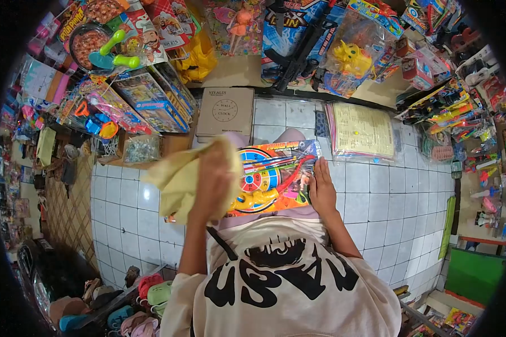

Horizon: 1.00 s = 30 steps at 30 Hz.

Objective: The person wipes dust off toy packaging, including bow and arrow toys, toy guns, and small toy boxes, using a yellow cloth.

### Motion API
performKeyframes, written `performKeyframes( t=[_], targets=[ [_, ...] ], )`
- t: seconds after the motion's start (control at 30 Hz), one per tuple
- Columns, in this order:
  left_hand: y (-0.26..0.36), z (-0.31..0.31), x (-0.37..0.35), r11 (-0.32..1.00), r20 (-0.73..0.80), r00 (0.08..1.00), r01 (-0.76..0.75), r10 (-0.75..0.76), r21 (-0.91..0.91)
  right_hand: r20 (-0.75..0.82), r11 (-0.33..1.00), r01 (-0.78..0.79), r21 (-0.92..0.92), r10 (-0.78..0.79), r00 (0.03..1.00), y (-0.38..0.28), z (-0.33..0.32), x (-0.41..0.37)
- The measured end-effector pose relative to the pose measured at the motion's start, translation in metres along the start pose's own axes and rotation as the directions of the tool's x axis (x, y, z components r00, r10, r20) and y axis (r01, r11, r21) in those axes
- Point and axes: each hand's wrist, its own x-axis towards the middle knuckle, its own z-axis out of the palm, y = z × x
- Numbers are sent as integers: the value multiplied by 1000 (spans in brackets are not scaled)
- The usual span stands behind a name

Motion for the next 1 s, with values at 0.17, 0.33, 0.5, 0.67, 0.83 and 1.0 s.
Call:
performKeyframes(
  t=[0.17,0.33,0.5,0.67,0.83,1.0],
  targets=[
    [31,24,14,960,197,980,28,29,-280,-16,999,17,-33,-18,1000,4,-1,1],
    [33,6,31,959,222,973,10,56,-284,-24,1000,-16,2,16,1000,2,2,1],
    [32,27,46,976,147,973,-153,176,-155,-27,1000,-17,-5,17,999,2,3,0],
    [23,36,31,969,244,960,-79,137,-234,14,1000,-15,8,15,1000,-2,-1,-1],
    [-13,14,-9,981,249,967,90,-46,-169,18,1000,23,-7,-23,1000,2,2,2],
    [-26,1,-28,997,236,969,73,-67,-17,62,1000,14,-7,-14,998,1,0,2]
  ],
)
